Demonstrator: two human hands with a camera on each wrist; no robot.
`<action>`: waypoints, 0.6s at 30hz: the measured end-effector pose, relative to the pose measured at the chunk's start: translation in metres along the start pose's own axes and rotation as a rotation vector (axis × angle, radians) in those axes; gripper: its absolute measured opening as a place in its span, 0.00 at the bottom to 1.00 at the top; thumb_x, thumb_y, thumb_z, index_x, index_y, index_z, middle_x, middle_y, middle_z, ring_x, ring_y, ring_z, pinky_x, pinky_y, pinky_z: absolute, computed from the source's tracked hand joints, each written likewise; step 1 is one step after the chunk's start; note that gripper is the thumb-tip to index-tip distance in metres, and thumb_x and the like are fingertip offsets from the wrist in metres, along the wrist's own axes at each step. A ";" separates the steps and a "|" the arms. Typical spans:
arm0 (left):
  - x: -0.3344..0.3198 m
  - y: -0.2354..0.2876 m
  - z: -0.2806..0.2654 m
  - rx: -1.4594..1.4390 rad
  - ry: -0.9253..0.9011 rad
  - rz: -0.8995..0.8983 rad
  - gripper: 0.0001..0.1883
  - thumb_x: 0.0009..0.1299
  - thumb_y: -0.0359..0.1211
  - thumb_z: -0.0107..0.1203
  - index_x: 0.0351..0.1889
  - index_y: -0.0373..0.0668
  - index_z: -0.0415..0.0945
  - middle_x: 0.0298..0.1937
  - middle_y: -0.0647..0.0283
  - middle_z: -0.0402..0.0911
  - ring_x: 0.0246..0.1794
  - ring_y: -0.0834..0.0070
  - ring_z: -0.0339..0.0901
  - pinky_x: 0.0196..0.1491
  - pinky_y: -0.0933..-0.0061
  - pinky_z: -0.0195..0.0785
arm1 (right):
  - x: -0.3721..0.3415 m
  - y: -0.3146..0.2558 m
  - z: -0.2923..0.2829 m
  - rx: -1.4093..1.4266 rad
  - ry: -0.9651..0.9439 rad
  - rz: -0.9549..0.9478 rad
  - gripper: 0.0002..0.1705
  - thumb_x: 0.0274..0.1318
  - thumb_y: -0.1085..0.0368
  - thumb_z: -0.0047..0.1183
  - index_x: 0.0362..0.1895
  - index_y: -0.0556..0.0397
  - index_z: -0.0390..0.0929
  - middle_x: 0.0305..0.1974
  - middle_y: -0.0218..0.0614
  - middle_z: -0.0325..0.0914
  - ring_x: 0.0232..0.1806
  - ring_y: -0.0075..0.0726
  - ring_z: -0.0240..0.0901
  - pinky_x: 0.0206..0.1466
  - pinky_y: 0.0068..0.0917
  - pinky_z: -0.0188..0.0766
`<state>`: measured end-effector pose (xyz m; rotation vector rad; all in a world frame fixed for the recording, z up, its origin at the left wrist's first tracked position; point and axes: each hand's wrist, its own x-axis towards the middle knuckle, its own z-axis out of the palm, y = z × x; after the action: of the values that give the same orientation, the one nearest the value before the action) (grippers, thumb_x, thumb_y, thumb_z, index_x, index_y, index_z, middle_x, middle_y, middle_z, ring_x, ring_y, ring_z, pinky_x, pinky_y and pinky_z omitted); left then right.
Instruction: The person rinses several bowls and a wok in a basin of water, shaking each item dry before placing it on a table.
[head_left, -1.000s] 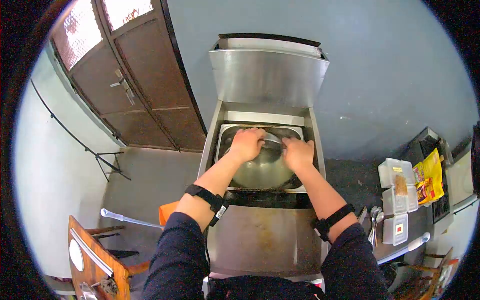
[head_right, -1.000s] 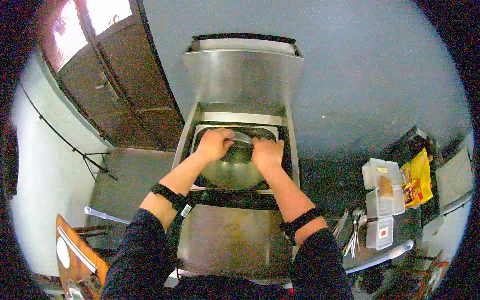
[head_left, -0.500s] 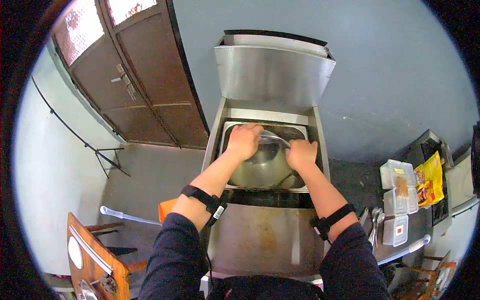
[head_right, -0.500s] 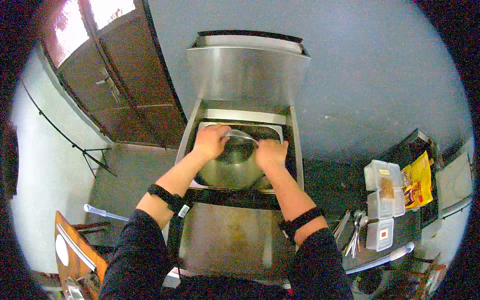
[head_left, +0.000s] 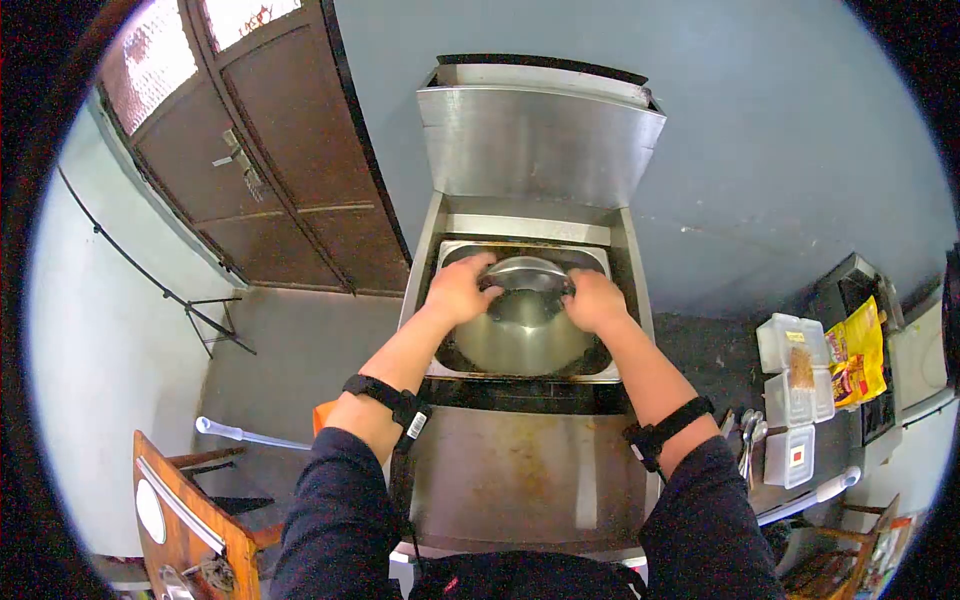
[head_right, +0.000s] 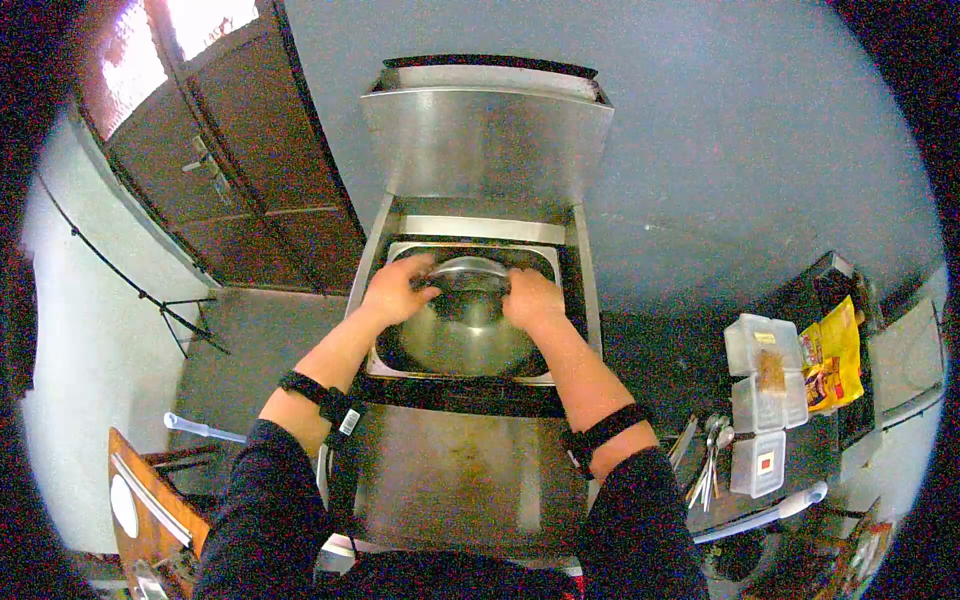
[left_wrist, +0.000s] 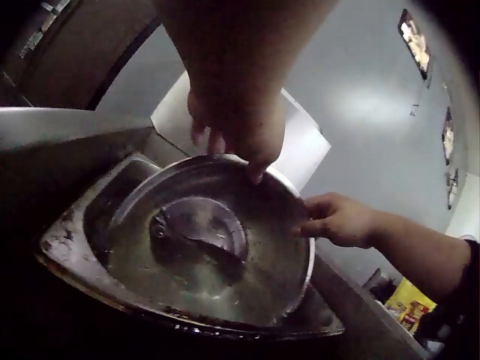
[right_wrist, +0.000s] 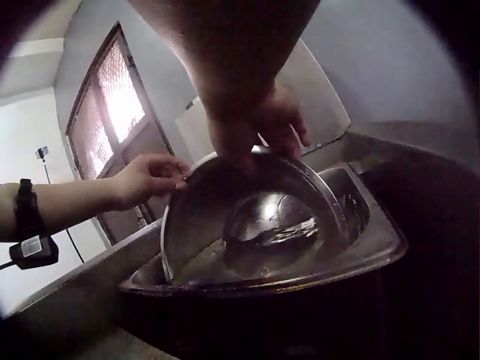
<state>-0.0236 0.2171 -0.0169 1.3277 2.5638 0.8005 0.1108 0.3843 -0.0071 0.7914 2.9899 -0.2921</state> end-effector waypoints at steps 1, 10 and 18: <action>-0.002 -0.013 0.003 0.107 -0.056 -0.114 0.17 0.52 0.31 0.52 0.42 0.47 0.70 0.38 0.55 0.75 0.40 0.59 0.72 0.42 0.64 0.65 | 0.000 0.003 0.006 0.029 -0.017 0.074 0.20 0.44 0.59 0.49 0.41 0.56 0.68 0.39 0.47 0.69 0.41 0.49 0.68 0.43 0.41 0.65; -0.006 -0.019 0.005 0.156 -0.053 -0.133 0.12 0.54 0.32 0.47 0.37 0.48 0.75 0.36 0.54 0.75 0.37 0.57 0.72 0.41 0.62 0.65 | 0.002 0.031 0.030 0.079 -0.093 0.245 0.25 0.39 0.67 0.46 0.46 0.61 0.65 0.41 0.54 0.70 0.44 0.53 0.67 0.46 0.37 0.65; -0.025 0.000 -0.022 0.173 0.068 0.052 0.10 0.56 0.35 0.49 0.35 0.48 0.75 0.33 0.56 0.76 0.33 0.57 0.73 0.37 0.61 0.66 | -0.024 0.034 0.015 0.090 0.097 0.064 0.29 0.42 0.68 0.45 0.54 0.53 0.59 0.36 0.52 0.71 0.38 0.53 0.69 0.42 0.41 0.67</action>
<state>-0.0158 0.1888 -0.0012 1.4440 2.7161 0.6552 0.1482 0.3991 -0.0253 0.9342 3.0524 -0.3997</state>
